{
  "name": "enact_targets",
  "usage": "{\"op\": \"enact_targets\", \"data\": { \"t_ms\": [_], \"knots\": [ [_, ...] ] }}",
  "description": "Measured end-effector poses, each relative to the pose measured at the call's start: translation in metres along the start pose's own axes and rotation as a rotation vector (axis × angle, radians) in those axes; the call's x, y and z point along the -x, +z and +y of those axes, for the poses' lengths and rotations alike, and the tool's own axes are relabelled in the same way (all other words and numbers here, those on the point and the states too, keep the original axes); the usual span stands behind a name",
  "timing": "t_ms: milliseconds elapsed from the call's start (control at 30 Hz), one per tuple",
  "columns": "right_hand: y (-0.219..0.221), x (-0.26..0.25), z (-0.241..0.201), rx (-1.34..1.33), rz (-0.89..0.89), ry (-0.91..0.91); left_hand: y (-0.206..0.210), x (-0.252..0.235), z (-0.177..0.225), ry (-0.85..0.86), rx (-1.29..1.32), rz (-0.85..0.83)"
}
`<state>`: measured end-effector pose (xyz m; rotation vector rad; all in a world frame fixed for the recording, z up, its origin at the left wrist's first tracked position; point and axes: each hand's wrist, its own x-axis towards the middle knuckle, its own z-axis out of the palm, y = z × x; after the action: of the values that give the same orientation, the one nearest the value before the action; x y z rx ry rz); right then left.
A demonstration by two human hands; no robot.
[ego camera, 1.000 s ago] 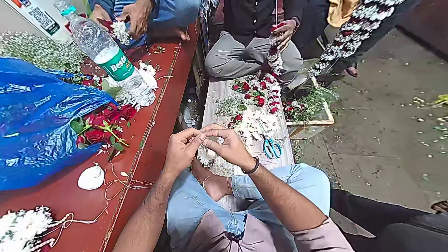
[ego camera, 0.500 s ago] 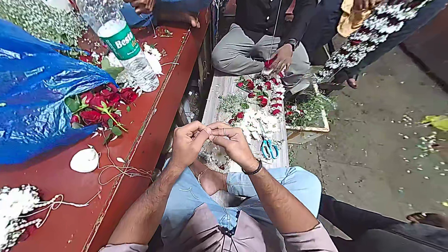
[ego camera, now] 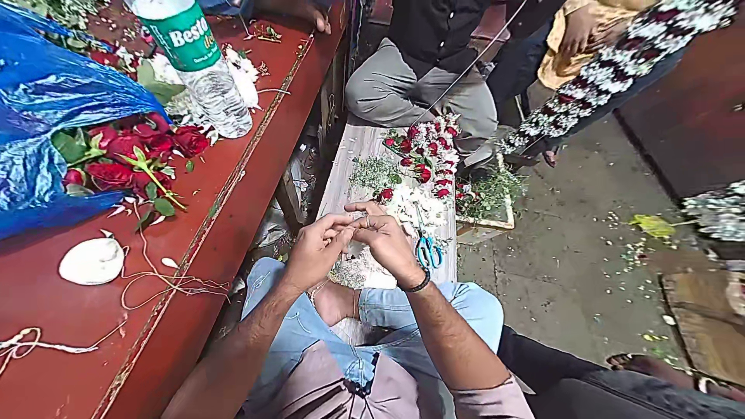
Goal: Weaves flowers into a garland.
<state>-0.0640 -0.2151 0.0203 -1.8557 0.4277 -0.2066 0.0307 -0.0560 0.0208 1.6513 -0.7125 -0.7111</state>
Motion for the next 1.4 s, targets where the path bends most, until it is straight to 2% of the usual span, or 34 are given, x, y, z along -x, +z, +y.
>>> {"op": "enact_targets", "data": {
  "t_ms": [133, 200, 267, 367, 433, 533, 633, 700, 800, 900, 1067, 1167, 1267, 1400],
  "knots": [
    [0.014, 0.021, 0.023, -0.009, -0.046, 0.091, -0.005, 0.012, -0.021, -0.097, -0.250, -0.095],
    [0.023, 0.032, 0.038, -0.015, -0.084, 0.063, -0.010, 0.019, -0.026, -0.124, -0.321, -0.182],
    [0.032, 0.043, 0.050, -0.061, -0.136, -0.006, -0.012, 0.027, -0.029, -0.136, -0.269, -0.208],
    [0.030, 0.048, 0.054, -0.268, -0.220, -0.136, -0.009, 0.039, -0.030, -0.123, -0.117, -0.172],
    [0.018, 0.045, 0.059, -0.390, -0.245, -0.142, -0.010, 0.047, -0.025, -0.117, -0.020, -0.177],
    [-0.001, 0.035, 0.099, -0.408, -0.088, 0.080, -0.010, 0.057, -0.022, -0.103, 0.066, -0.186],
    [-0.013, 0.025, 0.180, -0.032, 0.171, 0.446, -0.010, 0.067, -0.023, -0.113, 0.117, -0.175],
    [-0.025, 0.024, 0.225, 0.252, 0.244, 0.648, -0.010, 0.071, -0.024, -0.119, 0.142, -0.125],
    [-0.035, 0.026, 0.244, 0.433, 0.290, 0.798, -0.010, 0.074, -0.027, -0.143, 0.152, -0.047],
    [-0.032, 0.021, 0.239, 0.557, 0.292, 0.796, -0.010, 0.073, -0.030, -0.153, 0.158, -0.044],
    [-0.014, 0.008, 0.246, 0.803, 0.181, 0.567, -0.007, 0.075, -0.032, -0.137, 0.194, -0.095],
    [-0.007, 0.000, 0.253, 0.933, 0.125, 0.595, -0.008, 0.076, -0.030, -0.110, 0.199, -0.096],
    [-0.012, -0.003, 0.251, 0.792, 0.220, 0.638, -0.012, 0.079, -0.026, -0.098, 0.172, -0.063],
    [-0.031, 0.002, 0.236, 0.327, 0.488, 0.523, -0.015, 0.086, -0.028, -0.125, 0.175, -0.041]
  ]
}}
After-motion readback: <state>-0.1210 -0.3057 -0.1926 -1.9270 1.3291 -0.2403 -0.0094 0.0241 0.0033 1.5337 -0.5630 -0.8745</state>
